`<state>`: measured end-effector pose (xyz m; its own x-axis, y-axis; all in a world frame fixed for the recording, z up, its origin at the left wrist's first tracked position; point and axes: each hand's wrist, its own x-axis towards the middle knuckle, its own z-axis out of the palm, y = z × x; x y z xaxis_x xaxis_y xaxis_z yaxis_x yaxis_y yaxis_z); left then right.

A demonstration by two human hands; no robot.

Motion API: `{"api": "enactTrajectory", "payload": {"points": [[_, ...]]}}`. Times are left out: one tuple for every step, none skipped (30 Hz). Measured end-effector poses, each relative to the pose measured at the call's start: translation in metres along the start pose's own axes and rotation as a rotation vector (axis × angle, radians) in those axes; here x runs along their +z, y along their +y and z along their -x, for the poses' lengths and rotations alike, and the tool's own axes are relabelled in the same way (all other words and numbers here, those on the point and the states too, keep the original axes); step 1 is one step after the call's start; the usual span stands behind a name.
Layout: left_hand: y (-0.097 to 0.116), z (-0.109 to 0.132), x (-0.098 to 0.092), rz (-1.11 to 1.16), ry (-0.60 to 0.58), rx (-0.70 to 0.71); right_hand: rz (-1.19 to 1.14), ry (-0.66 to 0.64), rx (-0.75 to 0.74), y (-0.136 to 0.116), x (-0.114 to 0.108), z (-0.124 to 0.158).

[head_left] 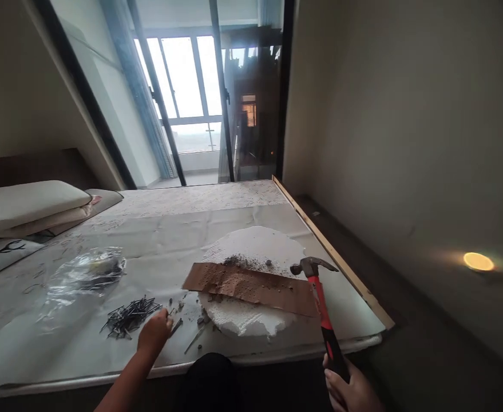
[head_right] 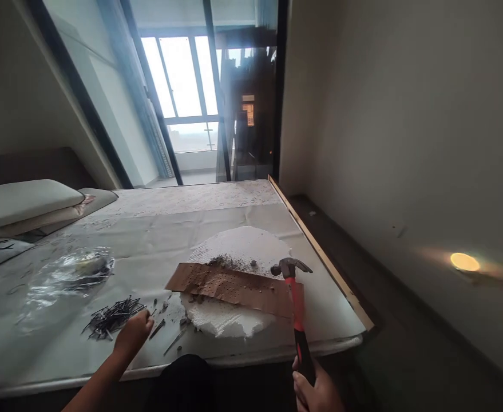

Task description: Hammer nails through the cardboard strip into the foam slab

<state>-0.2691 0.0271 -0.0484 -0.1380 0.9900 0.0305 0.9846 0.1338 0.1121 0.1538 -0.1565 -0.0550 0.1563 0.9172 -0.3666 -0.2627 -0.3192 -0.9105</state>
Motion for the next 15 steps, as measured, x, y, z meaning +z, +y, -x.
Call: {"api": "enactTrajectory", "payload": {"points": [[0.001, -0.003, -0.005, 0.079, 0.045, 0.024, -0.006, -0.018, -0.003, -0.003, 0.0, 0.0], [0.003, -0.006, -0.01, 0.185, 0.077, 0.028, -0.014, -0.03, -0.008, -0.006, -0.001, 0.0], [0.006, -0.008, -0.016, 0.315, 0.076, 0.0, -0.027, -0.036, -0.013, -0.009, -0.001, 0.001], [0.009, -0.009, -0.022, 0.471, 0.059, -0.063, -0.045, -0.04, -0.017, -0.012, -0.001, 0.002], [0.014, -0.009, -0.028, 0.654, 0.023, -0.156, -0.065, -0.045, -0.018, -0.014, -0.001, 0.003], [0.021, -0.009, -0.034, 0.871, -0.028, -0.265, -0.085, -0.049, -0.019, -0.016, -0.001, 0.004], [0.028, -0.009, -0.04, 1.097, -0.081, -0.363, -0.103, -0.049, -0.019, -0.017, -0.002, 0.005], [0.037, -0.007, -0.044, 1.3, -0.129, -0.434, -0.12, -0.048, -0.017, -0.018, -0.002, 0.006], [0.047, -0.006, -0.048, 1.457, -0.172, -0.467, -0.132, -0.047, -0.013, -0.019, -0.002, 0.006], [0.059, -0.004, -0.051, 1.57, -0.21, -0.466, -0.141, -0.046, -0.013, -0.02, -0.002, 0.007], [0.072, -0.001, -0.053, 1.649, -0.25, -0.44, -0.146, -0.042, -0.017, -0.021, -0.002, 0.006], [0.086, 0.002, -0.054, 1.701, -0.284, -0.412, -0.147, -0.036, -0.022, -0.022, -0.002, 0.006], [0.101, 0.005, -0.055, 1.754, -0.322, -0.389, -0.15, -0.032, -0.027, -0.023, -0.002, 0.006], [0.116, 0.009, -0.056, 1.808, -0.364, -0.377, -0.154, -0.031, -0.028, -0.023, -0.003, 0.005], [0.133, 0.013, -0.056, 1.824, -0.402, -0.37, -0.159, -0.035, -0.027, -0.024, -0.003, 0.005]]}}
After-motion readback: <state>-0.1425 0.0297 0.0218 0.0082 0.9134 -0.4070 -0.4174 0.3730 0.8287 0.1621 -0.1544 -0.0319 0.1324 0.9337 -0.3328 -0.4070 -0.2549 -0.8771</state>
